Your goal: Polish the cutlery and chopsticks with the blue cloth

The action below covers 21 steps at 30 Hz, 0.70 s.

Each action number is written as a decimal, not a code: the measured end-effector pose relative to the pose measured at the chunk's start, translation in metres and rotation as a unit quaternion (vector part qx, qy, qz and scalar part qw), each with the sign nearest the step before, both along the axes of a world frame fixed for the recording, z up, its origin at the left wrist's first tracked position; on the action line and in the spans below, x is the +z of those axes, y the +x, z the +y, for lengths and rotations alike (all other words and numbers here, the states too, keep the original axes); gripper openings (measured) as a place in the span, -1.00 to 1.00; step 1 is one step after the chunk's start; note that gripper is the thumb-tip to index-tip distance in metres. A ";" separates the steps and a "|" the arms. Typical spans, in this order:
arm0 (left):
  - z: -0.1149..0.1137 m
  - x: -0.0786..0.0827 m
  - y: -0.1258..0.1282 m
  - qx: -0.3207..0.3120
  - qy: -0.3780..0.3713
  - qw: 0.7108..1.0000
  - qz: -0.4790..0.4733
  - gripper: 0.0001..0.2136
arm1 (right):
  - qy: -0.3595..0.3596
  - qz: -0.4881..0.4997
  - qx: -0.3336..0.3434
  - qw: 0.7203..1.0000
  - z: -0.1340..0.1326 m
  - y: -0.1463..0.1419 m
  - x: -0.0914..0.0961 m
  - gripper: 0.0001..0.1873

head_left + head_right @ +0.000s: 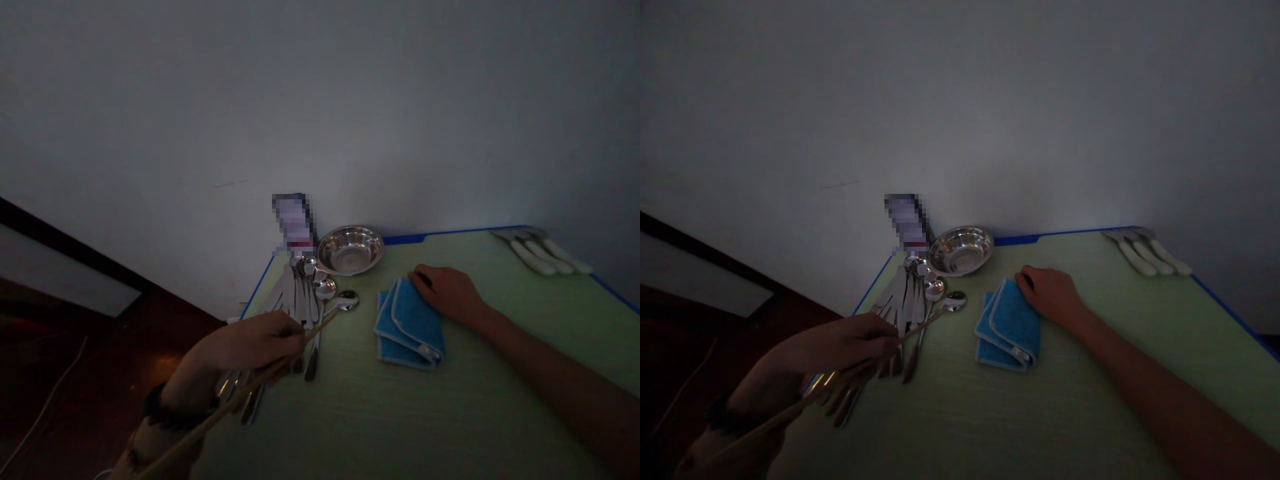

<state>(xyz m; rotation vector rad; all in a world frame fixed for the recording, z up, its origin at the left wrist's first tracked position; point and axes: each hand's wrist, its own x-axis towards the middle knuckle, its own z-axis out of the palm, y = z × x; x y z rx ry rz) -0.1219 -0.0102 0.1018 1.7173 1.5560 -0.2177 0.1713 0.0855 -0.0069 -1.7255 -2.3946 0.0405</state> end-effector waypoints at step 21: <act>0.012 -0.039 0.025 -0.013 0.029 0.993 -0.111 -0.63 | -0.009 -0.005 0.000 1.000 0.000 -0.001 0.002 -0.57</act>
